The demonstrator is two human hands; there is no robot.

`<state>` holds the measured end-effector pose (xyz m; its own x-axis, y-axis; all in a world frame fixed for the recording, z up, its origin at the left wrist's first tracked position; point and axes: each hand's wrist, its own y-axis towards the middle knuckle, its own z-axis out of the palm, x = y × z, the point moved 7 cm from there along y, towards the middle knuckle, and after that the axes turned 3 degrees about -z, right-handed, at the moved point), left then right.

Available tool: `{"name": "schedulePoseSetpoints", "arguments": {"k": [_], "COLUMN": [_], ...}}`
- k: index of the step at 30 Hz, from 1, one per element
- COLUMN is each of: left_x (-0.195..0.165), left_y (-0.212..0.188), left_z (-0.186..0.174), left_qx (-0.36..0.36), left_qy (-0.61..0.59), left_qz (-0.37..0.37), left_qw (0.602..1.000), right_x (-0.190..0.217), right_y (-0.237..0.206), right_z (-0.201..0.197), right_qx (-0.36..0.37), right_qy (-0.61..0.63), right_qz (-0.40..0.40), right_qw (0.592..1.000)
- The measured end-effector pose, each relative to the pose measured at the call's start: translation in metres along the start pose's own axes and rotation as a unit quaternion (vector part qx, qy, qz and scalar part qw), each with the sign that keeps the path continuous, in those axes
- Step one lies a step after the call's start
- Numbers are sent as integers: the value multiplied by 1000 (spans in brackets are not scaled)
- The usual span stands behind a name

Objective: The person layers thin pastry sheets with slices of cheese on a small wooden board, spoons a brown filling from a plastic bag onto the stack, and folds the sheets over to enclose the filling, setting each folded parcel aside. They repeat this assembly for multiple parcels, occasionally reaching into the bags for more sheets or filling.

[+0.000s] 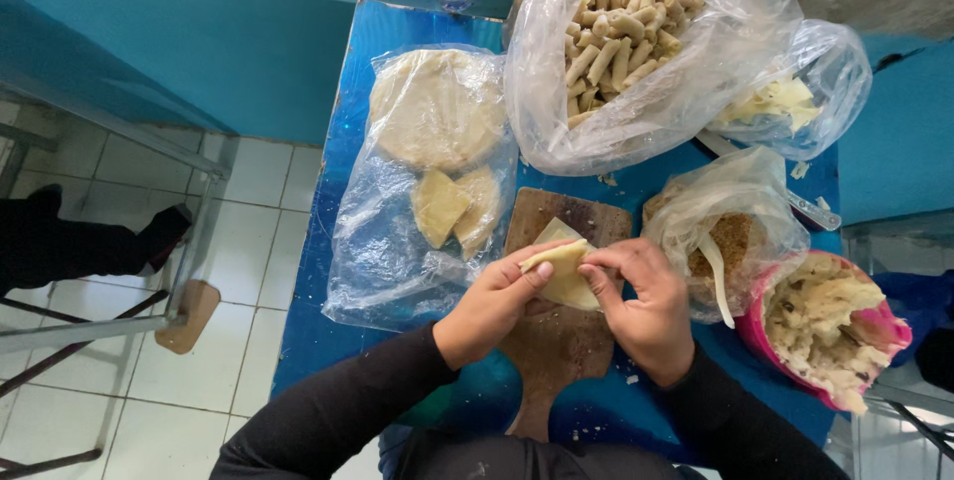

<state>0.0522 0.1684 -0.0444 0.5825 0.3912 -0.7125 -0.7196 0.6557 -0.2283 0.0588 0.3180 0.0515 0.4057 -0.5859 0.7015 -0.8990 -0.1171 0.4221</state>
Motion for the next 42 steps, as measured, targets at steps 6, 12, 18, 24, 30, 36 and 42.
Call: {"name": "schedulePoseSetpoints", "arguments": {"k": [6,12,18,24,30,36,42], "left_x": [3,-2,-11,-19,-47,-56,-54], "left_y": [1,2,-2,-3,-6,-5,-7], "left_z": [2,1,1,2,-25,-33,-29], "left_qx": [-11,17,-8,-26,-135,-160,-151], "left_qy": [-22,-206,-158,-197,-183,-183,-159], "left_qz": [-1,0,7,22,168,193,188], "left_qw": [1000,978,987,980,959,951,957], "right_x": [-4,34,40,43,36,4,-2], "right_y": [2,-4,-16,-23,-18,-4,4], "right_z": [3,1,2,0,16,25,16], "right_qx": [9,10,44,27,49,43,36], "right_qy": [-7,-69,36,45,42,-70,-88], "right_qz": [31,-224,-297,-315,-191,29,28], "right_qw": [999,972,953,948,979,996,995]}}
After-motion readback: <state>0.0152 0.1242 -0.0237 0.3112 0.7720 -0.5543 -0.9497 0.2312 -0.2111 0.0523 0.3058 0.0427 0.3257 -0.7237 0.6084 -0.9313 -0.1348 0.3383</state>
